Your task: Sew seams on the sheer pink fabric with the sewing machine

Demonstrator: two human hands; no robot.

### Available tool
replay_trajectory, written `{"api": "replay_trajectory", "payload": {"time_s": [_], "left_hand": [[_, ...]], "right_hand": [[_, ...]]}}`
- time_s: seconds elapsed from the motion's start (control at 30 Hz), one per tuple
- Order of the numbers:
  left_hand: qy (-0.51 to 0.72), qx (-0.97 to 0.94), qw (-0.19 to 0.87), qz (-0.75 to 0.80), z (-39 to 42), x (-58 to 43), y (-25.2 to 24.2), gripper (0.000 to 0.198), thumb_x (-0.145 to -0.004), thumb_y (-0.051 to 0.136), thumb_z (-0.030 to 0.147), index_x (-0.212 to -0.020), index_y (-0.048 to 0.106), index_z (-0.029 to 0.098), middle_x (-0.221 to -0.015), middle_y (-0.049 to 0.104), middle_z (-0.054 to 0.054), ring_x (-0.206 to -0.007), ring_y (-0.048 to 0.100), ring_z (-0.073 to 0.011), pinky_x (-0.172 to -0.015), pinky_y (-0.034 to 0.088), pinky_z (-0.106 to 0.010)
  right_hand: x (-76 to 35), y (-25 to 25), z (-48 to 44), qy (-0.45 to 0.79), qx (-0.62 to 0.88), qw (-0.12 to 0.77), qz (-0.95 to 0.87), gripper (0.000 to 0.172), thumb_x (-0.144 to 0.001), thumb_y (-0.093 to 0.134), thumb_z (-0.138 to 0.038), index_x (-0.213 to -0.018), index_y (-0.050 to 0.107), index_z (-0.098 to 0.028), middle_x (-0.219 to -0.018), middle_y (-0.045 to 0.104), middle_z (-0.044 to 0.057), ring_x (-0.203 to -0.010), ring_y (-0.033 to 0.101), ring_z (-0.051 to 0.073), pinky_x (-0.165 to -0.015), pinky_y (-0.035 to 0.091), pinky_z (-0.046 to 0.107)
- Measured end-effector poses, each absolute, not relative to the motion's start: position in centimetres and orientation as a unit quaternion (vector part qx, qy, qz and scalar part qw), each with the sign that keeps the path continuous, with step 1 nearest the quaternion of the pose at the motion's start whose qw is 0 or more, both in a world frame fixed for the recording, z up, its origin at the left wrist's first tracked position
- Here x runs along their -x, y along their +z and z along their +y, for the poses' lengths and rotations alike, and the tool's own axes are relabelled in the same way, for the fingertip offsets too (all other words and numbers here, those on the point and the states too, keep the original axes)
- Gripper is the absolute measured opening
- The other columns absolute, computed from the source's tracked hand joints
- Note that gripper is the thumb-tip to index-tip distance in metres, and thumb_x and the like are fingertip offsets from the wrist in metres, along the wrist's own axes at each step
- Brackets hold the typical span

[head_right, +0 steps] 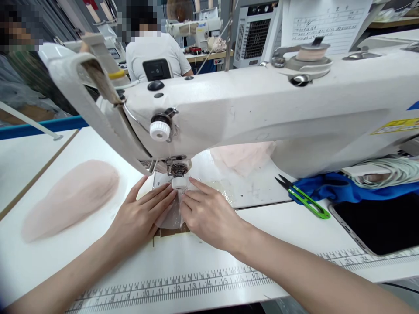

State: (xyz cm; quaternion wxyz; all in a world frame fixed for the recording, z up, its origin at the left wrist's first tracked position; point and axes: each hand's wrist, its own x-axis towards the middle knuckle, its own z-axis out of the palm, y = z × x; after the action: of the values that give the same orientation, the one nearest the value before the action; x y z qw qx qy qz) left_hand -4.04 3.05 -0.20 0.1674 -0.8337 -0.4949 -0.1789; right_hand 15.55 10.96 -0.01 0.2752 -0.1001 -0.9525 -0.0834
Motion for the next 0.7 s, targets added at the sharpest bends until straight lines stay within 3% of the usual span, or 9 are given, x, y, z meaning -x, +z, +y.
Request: {"api": "replay_trajectory", "payload": {"time_s": [0.33, 0.7], "left_hand": [[-0.165, 0.843, 0.171, -0.483, 2.03, 3.96, 0.13, 0.031, -0.090, 0.049, 0.009, -0.118, 0.062, 0.010, -0.115, 0.069, -0.012, -0.109, 0.065, -0.0227, -0.116, 0.027, -0.052], [-0.157, 0.836, 0.172, -0.497, 2.85, 4.49, 0.18, 0.030, -0.092, 0.046, 0.010, -0.118, 0.061, 0.009, -0.116, 0.068, -0.012, -0.109, 0.064, -0.0250, -0.111, 0.031, -0.056]], "right_hand": [[-15.66, -0.09, 11.07, -0.107, 0.098, 0.265, -0.953, 0.028, -0.085, 0.048, 0.002, -0.095, 0.072, -0.009, -0.099, 0.074, 0.011, -0.094, 0.069, 0.018, -0.102, 0.049, 0.038], [-15.40, -0.10, 11.42, -0.138, 0.104, 0.260, -0.950, 0.028, -0.087, 0.048, 0.000, -0.099, 0.071, -0.011, -0.102, 0.073, 0.009, -0.093, 0.069, 0.017, -0.102, 0.048, 0.038]]}}
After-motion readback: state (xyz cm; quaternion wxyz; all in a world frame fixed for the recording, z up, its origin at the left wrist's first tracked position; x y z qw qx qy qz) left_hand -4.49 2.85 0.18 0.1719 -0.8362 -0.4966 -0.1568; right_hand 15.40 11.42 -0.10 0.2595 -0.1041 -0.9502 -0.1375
